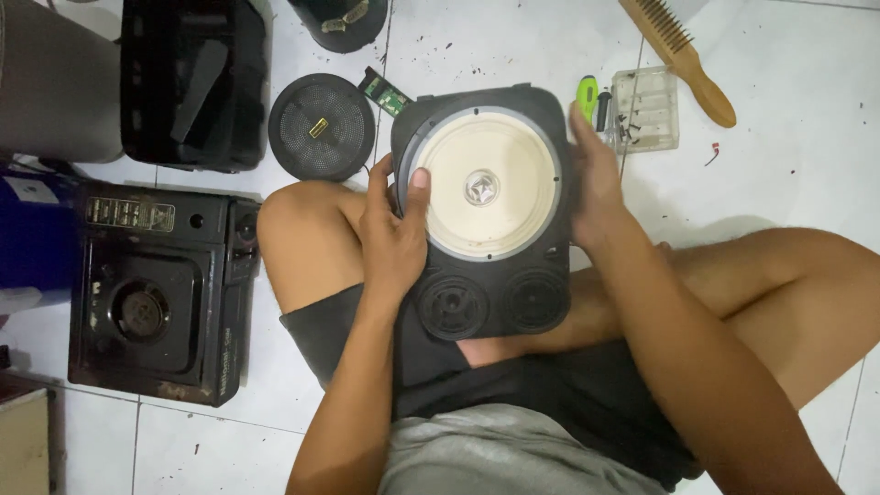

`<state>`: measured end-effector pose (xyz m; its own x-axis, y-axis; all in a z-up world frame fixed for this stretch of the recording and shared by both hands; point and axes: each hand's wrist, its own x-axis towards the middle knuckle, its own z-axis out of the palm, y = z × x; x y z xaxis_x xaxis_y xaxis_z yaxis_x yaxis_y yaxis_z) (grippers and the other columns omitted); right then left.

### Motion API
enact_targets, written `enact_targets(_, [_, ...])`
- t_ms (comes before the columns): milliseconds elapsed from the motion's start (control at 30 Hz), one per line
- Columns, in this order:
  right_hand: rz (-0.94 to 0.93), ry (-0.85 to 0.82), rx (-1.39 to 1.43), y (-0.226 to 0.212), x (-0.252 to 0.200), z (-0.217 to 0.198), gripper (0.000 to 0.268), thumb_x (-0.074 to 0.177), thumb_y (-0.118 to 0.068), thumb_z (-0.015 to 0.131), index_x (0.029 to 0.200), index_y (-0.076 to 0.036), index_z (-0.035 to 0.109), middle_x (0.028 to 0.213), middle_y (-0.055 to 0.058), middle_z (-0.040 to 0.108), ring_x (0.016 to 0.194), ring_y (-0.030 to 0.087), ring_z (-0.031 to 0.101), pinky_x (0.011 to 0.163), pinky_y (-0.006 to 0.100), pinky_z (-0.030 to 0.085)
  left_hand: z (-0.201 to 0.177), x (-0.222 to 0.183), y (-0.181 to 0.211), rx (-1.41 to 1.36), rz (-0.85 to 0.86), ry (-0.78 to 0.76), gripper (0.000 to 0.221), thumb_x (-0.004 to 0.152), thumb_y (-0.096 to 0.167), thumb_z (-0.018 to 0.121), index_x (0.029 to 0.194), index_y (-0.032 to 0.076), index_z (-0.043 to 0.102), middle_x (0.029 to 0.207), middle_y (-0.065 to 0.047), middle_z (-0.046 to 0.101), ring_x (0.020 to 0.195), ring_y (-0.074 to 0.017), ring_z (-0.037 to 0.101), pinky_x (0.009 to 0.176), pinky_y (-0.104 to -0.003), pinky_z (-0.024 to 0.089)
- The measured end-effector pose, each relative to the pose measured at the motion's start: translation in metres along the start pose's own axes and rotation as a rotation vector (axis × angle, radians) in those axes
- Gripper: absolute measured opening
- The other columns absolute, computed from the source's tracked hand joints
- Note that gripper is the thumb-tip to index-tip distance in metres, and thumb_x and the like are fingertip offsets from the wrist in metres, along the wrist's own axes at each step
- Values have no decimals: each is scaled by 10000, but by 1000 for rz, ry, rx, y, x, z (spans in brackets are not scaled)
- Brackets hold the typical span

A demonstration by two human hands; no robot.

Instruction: Reassembling a speaker by fitting the driver into the housing and securing it with a screwdriver.

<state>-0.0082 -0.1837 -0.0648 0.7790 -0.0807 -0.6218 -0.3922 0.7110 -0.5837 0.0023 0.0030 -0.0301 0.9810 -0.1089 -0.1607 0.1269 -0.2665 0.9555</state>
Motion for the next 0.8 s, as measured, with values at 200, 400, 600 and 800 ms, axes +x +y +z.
enact_targets(200, [-233,-170,-337,2,13,-37,274,836,-309,538,1002,-91,548,887,47,522,940,188,522,843,353,431,2,3,-6,46,-50,51,514,879,406,464,1199,7,427,941,-235,594,926,-311,578,817,-465,441])
enact_targets(400, [-230,-152,-287,-19,-12,-7,517,690,19,603,1190,-28,479,1002,107,547,988,244,550,868,383,453,7,27,-6,229,15,105,477,903,376,448,1176,-15,437,901,-287,597,914,-389,594,792,-472,453])
enact_targets(600, [-275,56,-443,-25,20,-10,510,804,-172,635,1237,-1,426,1070,170,545,1046,268,536,880,406,446,23,77,-6,238,122,57,516,915,414,440,1178,-29,424,920,-285,595,921,-382,593,750,-472,465])
enact_targets(800, [-275,305,-673,-11,47,-31,514,848,-267,584,1235,30,421,1120,243,512,1099,352,496,867,463,441,54,120,-68,225,-75,-50,524,901,472,431,1214,52,425,929,-193,621,891,-289,616,723,-419,489])
